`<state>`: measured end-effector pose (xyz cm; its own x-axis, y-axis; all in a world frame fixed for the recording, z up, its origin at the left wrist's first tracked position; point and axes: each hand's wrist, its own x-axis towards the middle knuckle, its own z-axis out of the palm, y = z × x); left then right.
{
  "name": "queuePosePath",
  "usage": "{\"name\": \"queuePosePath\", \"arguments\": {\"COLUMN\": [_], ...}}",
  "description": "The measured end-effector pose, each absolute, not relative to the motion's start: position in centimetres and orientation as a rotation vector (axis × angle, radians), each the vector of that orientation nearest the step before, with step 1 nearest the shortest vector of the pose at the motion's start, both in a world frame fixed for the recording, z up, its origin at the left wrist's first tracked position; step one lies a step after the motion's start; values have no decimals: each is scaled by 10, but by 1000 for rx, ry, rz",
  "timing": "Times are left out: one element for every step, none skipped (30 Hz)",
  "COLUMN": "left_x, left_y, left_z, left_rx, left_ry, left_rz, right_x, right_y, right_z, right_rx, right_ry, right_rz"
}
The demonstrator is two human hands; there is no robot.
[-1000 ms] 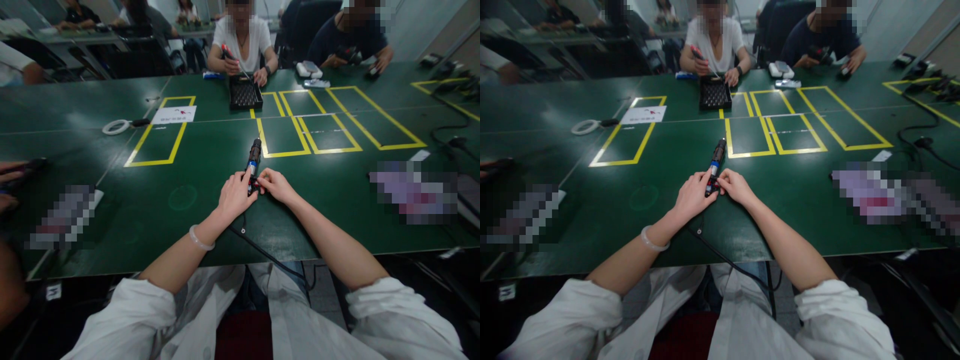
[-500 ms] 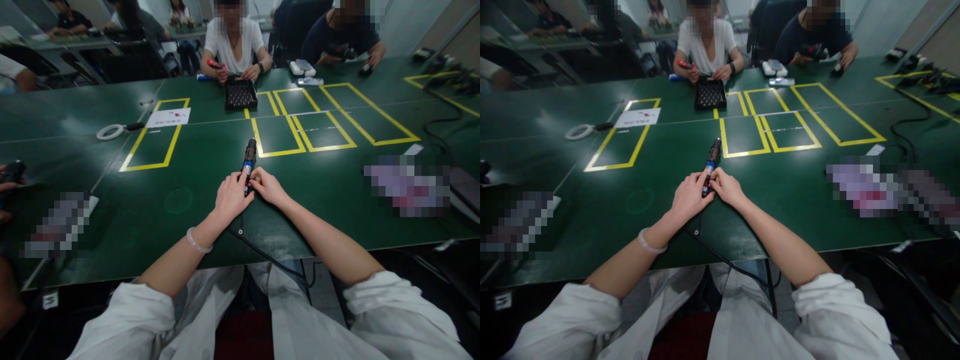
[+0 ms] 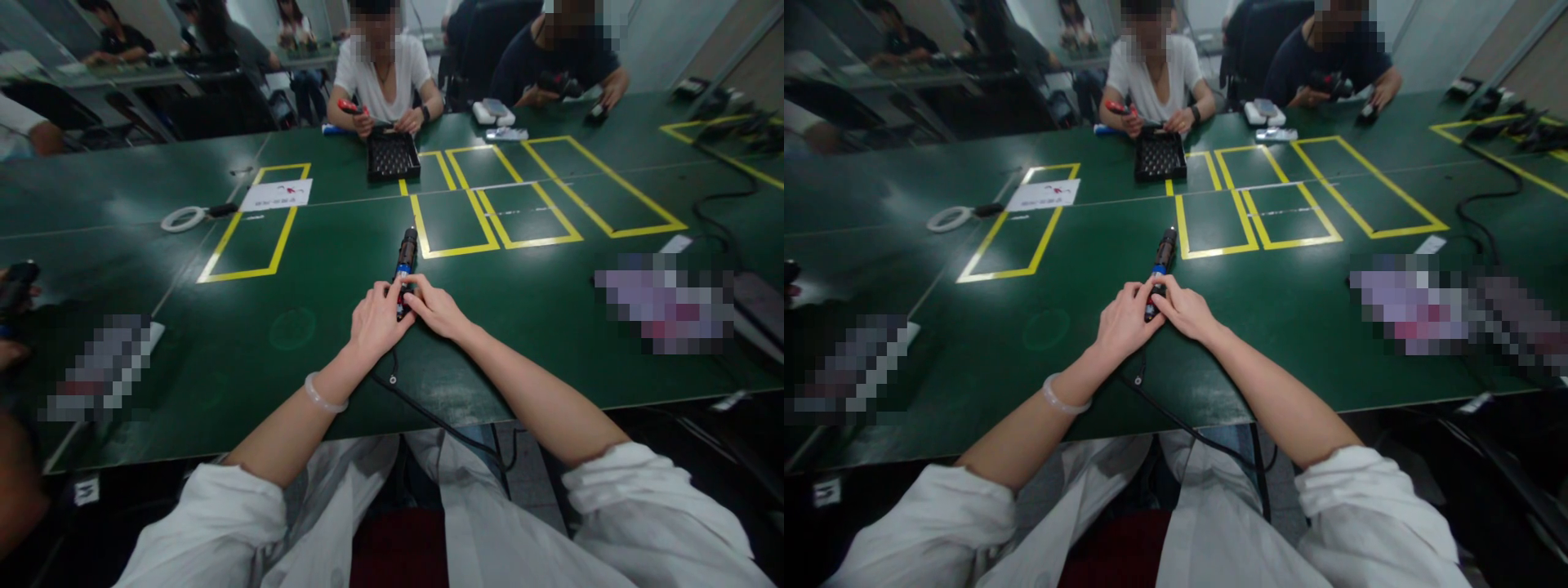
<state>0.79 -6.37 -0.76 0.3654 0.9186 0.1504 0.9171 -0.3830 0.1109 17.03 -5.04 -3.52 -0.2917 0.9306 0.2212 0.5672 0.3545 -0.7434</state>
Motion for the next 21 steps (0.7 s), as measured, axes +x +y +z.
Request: {"name": "queuePosePath", "arguments": {"left_x": [8, 8, 8, 7, 7, 7, 7, 7, 6, 5, 4, 3, 1, -2, -6, -11, -17, -24, -33, -43, -54], "left_y": [-64, -63, -63, -62, -61, -61, -60, -59, -58, -57, -56, -55, -54, -53, -52, -50, -47, -44, -41, -37, -32], "left_z": [-8, -8, -8, -8, -9, -9, -9, -9, -9, -9, -9, -9, -8, -8, -8, -8, -7, -7, -6, -6, -5], "left_rx": [2590, 2592, 2592, 2591, 2589, 2588, 2588, 2590, 2594, 2601, 2609, 2618, 2625, 2632, 2637, 2639, 2639, 2637, 2632, 2624, 2610], "left_ry": [1745, 1750, 1755, 1762, 1765, 1765, 1763, 1761, 1760, 1760, 1760, 1762, 1765, 1768, 1772, 1782, 1796, 1816, 1841, 1872, 1908], "left_rz": [294, 295, 295, 296, 296, 296, 297, 301, 306, 309, 310, 306, 299, 289, 277, 265, 253, 239, 225, 206, 185], "right_x": [170, 169, 169, 168, 168, 168, 169, 170, 171, 173, 175, 177, 179, 180, 182, 183, 184, 185, 185, 186, 186], "right_y": [-51, -51, -52, -52, -52, -52, -52, -52, -52, -51, -51, -50, -50, -49, -49, -48, -47, -46, -46, -45, -45], "right_z": [-35, -36, -36, -35, -35, -35, -35, -35, -35, -36, -36, -37, -38, -39, -40, -41, -42, -43, -44, -45, -45], "right_rx": [-1314, -1325, -1331, -1334, -1340, -1346, -1350, -1347, -1337, -1318, -1295, -1269, -1243, -1218, -1195, -1175, -1158, -1147, -1139, -1132, -1127], "right_ry": [-2012, -2044, -2068, -2080, -2081, -2073, -2054, -2027, -1997, -1967, -1937, -1908, -1879, -1846, -1811, -1775, -1744, -1718, -1698, -1685, -1676], "right_rz": [671, 621, 582, 562, 564, 584, 618, 659, 702, 738, 769, 798, 828, 862, 899, 936, 970, 999, 1022, 1041, 1055]}}
